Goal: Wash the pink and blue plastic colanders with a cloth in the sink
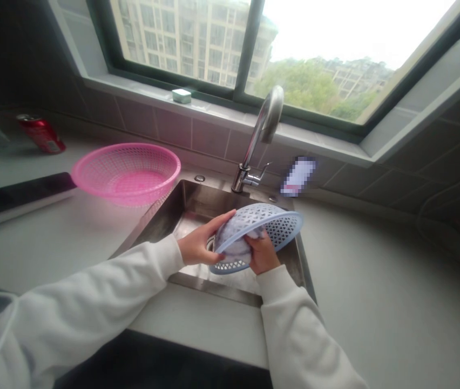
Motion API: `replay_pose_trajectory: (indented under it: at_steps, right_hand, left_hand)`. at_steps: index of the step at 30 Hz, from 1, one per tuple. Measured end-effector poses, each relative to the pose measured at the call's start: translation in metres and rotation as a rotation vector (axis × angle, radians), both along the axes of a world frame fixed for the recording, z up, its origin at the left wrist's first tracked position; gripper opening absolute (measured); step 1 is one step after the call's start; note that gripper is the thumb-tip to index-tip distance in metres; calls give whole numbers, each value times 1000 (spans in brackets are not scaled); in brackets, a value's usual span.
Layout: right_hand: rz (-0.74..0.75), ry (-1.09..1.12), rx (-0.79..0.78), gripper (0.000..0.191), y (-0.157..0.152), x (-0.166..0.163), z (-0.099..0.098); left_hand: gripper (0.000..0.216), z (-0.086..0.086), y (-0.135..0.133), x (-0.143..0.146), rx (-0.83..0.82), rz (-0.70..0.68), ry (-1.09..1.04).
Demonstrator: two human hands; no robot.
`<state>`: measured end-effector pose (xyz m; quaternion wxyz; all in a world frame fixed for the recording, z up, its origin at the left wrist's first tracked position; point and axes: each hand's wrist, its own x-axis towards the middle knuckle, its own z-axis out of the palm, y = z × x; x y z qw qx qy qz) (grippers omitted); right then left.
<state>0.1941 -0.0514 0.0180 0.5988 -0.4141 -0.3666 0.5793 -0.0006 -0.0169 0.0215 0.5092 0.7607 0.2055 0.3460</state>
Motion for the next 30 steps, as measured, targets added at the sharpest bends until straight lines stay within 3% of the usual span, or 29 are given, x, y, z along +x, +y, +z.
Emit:
replay_pose_trajectory:
  at_steps: [5,8,11,17,22,28,30]
  right_hand:
    - [-32,-20,38,53,1,-7,-1]
    - [-128,53,64,53,3,2,1]
    - [-162,74,54,54,3,3,-1]
    - [-64,-103,61,54,3,-6,-8]
    - [-264,45,94,40,6,1,-4]
    - [-78,-119,45,47,0,-8,-6]
    - [-109,-90,72,44,0,-8,-2]
  left_hand:
    - [113,-2,5,-3,54,19,-27]
    - [125,-5,10,-5,-8,33,-19]
    - [118,-6,11,-6,-78,7,23]
    - [110,0,7,-5,-29,50,39]
    - [106,-5,11,-6,-32,11,4]
    - [108,-7,11,-5,-48,-1,-17]
    - [114,-4,9,-6,-62,10,-24]
